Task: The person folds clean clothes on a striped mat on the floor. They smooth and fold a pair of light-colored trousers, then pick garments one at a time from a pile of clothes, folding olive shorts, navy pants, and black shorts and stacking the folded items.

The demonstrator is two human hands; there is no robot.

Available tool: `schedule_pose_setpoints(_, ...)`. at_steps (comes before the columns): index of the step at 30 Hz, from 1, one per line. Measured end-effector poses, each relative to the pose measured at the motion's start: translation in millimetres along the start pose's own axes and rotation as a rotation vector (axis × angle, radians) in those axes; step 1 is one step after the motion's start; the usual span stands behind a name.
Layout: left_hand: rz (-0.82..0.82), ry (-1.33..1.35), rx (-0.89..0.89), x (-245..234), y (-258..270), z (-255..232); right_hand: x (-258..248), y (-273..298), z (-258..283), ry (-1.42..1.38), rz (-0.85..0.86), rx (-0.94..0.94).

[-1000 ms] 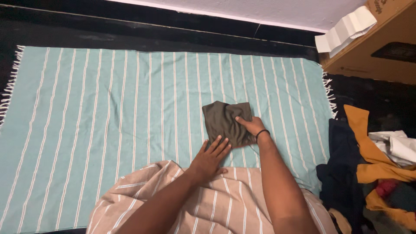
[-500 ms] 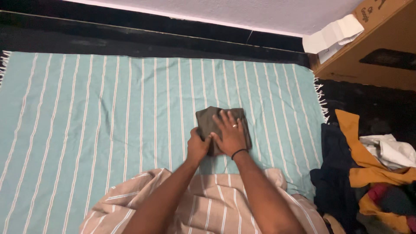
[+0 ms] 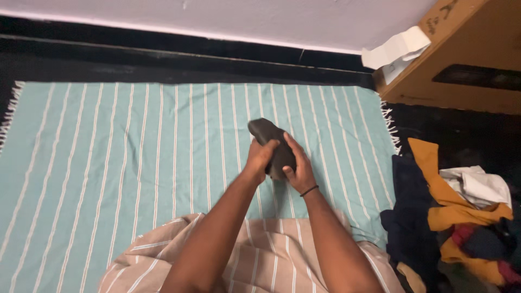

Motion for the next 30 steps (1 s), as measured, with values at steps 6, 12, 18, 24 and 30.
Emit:
schedule_pose_setpoints(6, -0.076, 0.102, -0.028, 29, 45, -78, -6, -18, 44, 0.071, -0.043, -0.011)
schedule_pose_setpoints(12, -0.299, -0.425, 0.386, -53, 94, -155, 44, -25, 19, -0.946, -0.056, 0.572)
schedule_pose_setpoints(18, -0.006, 0.087, -0.12, -111, 173, -96, 53, -9, 114, -1.244, 0.457, 0.618)
schedule_pose_setpoints(24, 0.177, 0.627, 0.073, -106, 286, -105, 87, 7, 201, -1.169, 0.65, 0.684)
schedule_pose_setpoints(30, -0.307, 0.001, 0.374, -198, 350, -164, 151, 15, 305, -1.11, 0.831, 0.547)
Point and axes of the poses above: each hand's wrist, its own y-axis away from the middle knuckle, its own x-axis out of the palm, z = x × y, the point moved 10 cm from there along -y, towards the middle knuckle, and after that the axes turned 8 degrees about y, right-handed, at the moved point
